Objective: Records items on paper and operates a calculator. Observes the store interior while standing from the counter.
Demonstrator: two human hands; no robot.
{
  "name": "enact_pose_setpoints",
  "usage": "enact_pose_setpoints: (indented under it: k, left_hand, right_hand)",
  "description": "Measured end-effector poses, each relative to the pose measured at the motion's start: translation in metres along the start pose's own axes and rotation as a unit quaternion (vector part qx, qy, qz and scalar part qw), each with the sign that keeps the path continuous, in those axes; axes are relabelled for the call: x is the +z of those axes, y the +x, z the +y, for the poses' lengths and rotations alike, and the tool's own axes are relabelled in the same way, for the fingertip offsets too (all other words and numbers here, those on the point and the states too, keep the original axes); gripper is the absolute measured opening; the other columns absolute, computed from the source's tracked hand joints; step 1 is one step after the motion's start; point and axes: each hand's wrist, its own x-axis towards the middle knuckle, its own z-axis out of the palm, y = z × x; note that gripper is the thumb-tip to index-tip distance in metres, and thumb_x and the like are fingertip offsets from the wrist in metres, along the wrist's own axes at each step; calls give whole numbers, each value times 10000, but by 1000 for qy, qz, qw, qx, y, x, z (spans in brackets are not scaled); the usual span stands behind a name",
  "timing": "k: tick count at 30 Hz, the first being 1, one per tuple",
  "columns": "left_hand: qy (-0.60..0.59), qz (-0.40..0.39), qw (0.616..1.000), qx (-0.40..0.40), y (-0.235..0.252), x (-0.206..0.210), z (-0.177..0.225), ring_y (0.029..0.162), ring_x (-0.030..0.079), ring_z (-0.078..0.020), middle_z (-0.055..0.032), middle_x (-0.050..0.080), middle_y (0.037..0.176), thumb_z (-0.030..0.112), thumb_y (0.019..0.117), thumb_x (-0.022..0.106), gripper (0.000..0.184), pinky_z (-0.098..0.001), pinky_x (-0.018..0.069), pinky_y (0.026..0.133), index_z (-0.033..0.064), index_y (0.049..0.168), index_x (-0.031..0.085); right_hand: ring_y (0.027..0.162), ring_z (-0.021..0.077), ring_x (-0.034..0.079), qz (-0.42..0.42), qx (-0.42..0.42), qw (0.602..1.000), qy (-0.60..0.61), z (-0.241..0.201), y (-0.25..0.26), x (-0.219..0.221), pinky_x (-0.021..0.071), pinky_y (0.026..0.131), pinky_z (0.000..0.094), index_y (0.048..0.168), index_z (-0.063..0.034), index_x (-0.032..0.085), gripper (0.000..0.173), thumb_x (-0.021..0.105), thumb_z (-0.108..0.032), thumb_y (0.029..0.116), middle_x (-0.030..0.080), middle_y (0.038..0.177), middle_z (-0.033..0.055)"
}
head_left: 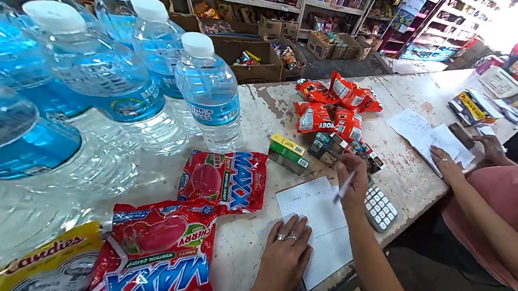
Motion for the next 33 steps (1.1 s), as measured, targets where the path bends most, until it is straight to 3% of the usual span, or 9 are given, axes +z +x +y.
enact_pose_setpoints:
  k: [1,3,6,9,11,15,21,33]
  left_hand:
    - [-2,-1,1000,1,1,-1,0,1314,605,-229,-11,689,1348,332,968,550,351,-508,408,1126,155,1164,780]
    - [-11,-6,1000,-1,2,-2,1,1325,597,-234,-17,681,1361,308,963,568,334,-519,400,1136,152,1172,776]
    - [-32,-23,999,-9,3,-6,5,1355,570,-249,-22,666,1383,263,950,601,306,-555,373,1159,143,1174,772]
    - [-42,-39,998,-16,6,-10,7,1375,552,-248,-19,651,1404,242,959,604,291,-561,364,1169,136,1177,764]
    - [-42,-42,998,-15,8,-12,7,1377,549,-251,-19,648,1408,244,966,597,291,-562,368,1167,132,1179,761]
    - [-35,-42,998,-14,11,-12,7,1376,549,-235,-7,645,1411,237,968,597,297,-548,382,1164,133,1199,752]
    - [-31,-57,998,-21,13,-14,8,1391,533,-236,-3,622,1442,238,980,590,299,-543,370,1172,139,1216,744]
    - [-31,-49,998,-26,11,-12,7,1395,529,-225,7,632,1430,247,972,595,305,-531,376,1172,142,1212,752]
  right_hand:
    - [845,141,687,-19,18,996,86,-5,-9,3,598,760,316,1147,42,612,275,477,-185,1070,702,975,71]
    - [685,101,638,-64,101,974,194,-17,-28,12,547,607,266,1183,34,631,453,318,-287,1121,695,863,38]
    - [567,36,551,-69,168,964,192,-33,-44,21,448,491,191,1054,18,744,404,399,-187,1098,677,751,18]
    - [511,87,609,-104,175,966,160,-45,-38,23,519,435,235,932,25,706,214,562,-100,1029,671,686,35]
    - [503,107,630,-130,165,964,162,-48,-36,30,541,432,258,859,12,652,129,689,-75,947,666,655,41]
    - [530,59,585,-139,123,970,156,-38,-39,41,505,490,216,733,-32,622,226,839,-66,787,622,621,5]
    - [540,41,558,-118,53,980,149,-12,-45,47,475,494,199,666,-71,580,236,759,-17,810,569,597,-25]
    - [523,39,538,-121,36,986,104,-14,-46,50,456,477,193,637,-72,562,256,744,-20,811,544,577,-24]
